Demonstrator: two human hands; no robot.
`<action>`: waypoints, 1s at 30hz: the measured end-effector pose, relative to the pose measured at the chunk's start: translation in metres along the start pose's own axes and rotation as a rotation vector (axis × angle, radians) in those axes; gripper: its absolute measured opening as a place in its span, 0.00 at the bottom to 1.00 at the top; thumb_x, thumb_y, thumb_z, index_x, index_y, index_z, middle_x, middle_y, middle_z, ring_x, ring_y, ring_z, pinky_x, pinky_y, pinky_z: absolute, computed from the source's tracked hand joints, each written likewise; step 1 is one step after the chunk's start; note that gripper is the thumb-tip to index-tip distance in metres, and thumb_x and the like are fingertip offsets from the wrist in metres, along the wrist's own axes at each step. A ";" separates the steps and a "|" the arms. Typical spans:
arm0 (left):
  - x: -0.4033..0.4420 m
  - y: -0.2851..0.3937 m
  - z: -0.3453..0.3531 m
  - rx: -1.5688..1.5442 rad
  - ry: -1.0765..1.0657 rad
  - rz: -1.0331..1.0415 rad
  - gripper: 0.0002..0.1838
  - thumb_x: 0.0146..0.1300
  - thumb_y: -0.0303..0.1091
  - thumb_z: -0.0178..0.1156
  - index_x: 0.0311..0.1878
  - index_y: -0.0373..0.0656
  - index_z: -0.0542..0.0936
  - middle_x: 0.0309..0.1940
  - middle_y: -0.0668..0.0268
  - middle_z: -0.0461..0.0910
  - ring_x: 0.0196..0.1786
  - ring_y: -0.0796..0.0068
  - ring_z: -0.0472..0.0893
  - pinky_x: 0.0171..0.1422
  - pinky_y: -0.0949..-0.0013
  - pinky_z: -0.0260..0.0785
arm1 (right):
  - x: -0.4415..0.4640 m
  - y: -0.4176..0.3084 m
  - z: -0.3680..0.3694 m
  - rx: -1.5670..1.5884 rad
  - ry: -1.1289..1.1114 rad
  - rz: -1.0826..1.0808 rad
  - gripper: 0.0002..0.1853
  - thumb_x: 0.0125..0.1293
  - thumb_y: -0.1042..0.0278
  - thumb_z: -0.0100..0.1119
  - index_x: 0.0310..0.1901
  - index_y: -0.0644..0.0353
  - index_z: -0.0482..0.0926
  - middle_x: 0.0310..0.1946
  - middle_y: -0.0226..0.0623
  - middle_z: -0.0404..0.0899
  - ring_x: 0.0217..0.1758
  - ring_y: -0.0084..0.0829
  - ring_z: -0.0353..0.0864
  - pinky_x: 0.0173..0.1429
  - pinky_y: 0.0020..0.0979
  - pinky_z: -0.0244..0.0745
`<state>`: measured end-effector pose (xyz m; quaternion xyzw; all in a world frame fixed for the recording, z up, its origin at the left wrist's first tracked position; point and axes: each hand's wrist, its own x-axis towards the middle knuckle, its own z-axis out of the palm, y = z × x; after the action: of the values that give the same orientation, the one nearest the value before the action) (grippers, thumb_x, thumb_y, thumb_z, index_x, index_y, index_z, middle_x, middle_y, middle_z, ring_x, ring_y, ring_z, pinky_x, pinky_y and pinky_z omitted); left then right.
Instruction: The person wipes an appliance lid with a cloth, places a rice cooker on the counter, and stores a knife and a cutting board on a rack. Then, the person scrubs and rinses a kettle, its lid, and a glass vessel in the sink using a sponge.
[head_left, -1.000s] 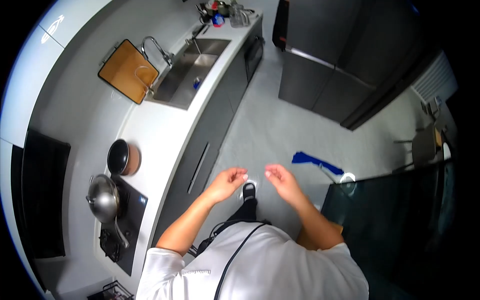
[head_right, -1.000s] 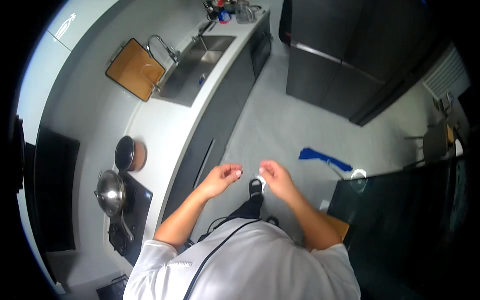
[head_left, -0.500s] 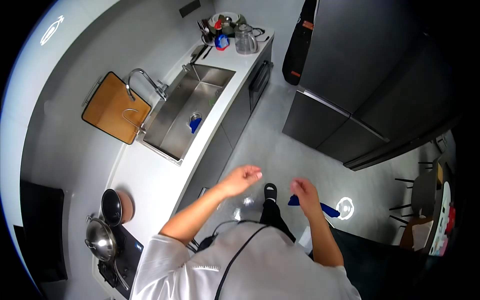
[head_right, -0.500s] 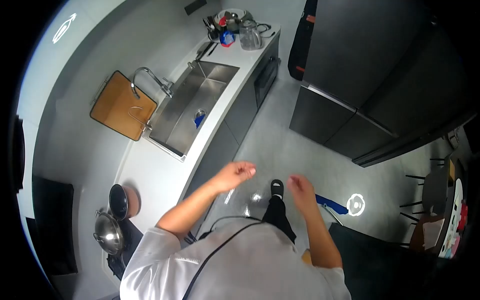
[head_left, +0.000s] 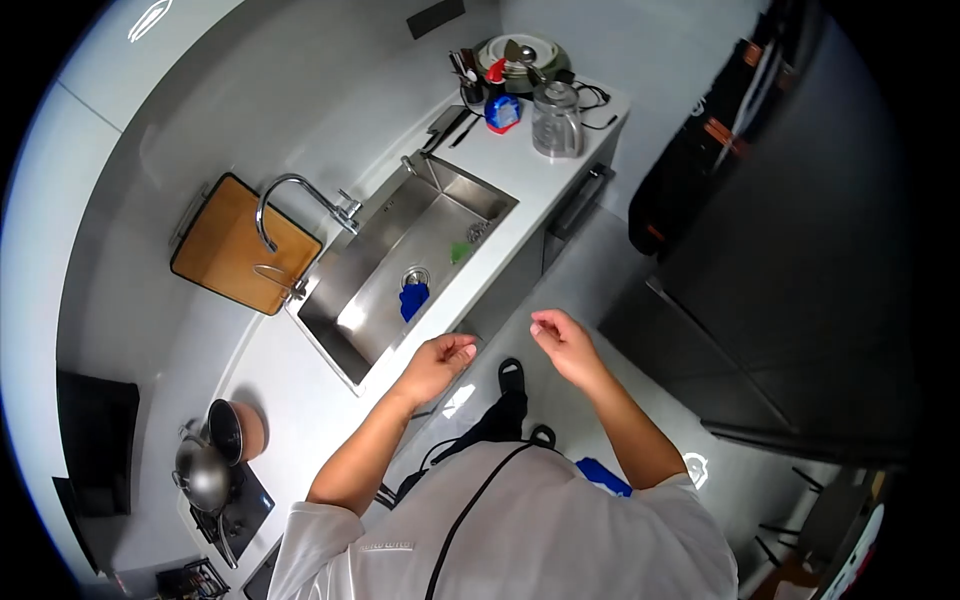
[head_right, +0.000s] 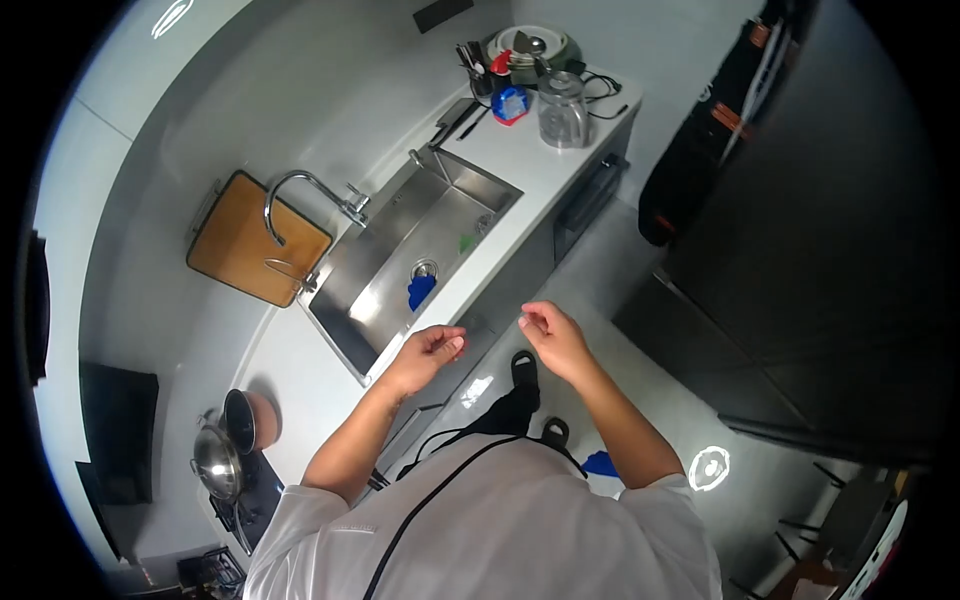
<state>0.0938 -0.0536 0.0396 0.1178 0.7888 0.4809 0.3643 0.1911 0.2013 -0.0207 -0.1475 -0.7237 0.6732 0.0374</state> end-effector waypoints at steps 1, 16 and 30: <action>0.014 -0.001 -0.011 -0.019 0.009 -0.002 0.21 0.78 0.39 0.62 0.66 0.35 0.78 0.51 0.66 0.85 0.52 0.78 0.82 0.62 0.72 0.74 | 0.020 -0.001 0.001 -0.008 -0.013 -0.011 0.18 0.76 0.60 0.64 0.60 0.63 0.79 0.50 0.38 0.86 0.52 0.30 0.84 0.59 0.31 0.78; 0.302 0.062 -0.138 0.463 0.343 0.180 0.26 0.68 0.45 0.69 0.61 0.37 0.82 0.47 0.52 0.88 0.49 0.58 0.88 0.56 0.61 0.78 | 0.311 0.029 -0.031 -0.293 -0.230 0.007 0.20 0.74 0.61 0.66 0.61 0.61 0.79 0.41 0.35 0.84 0.42 0.26 0.83 0.48 0.31 0.80; 0.647 0.089 -0.260 1.000 0.549 -0.232 0.30 0.59 0.46 0.75 0.60 0.43 0.78 0.57 0.53 0.83 0.63 0.51 0.82 0.67 0.54 0.76 | 0.687 0.031 0.088 -0.729 -0.248 -0.173 0.26 0.72 0.59 0.62 0.68 0.54 0.71 0.56 0.61 0.77 0.56 0.58 0.83 0.59 0.50 0.81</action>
<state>-0.5568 0.1637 -0.1133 0.0594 0.9933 0.0197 0.0968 -0.4814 0.2996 -0.1590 -0.0069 -0.9241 0.3791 -0.0485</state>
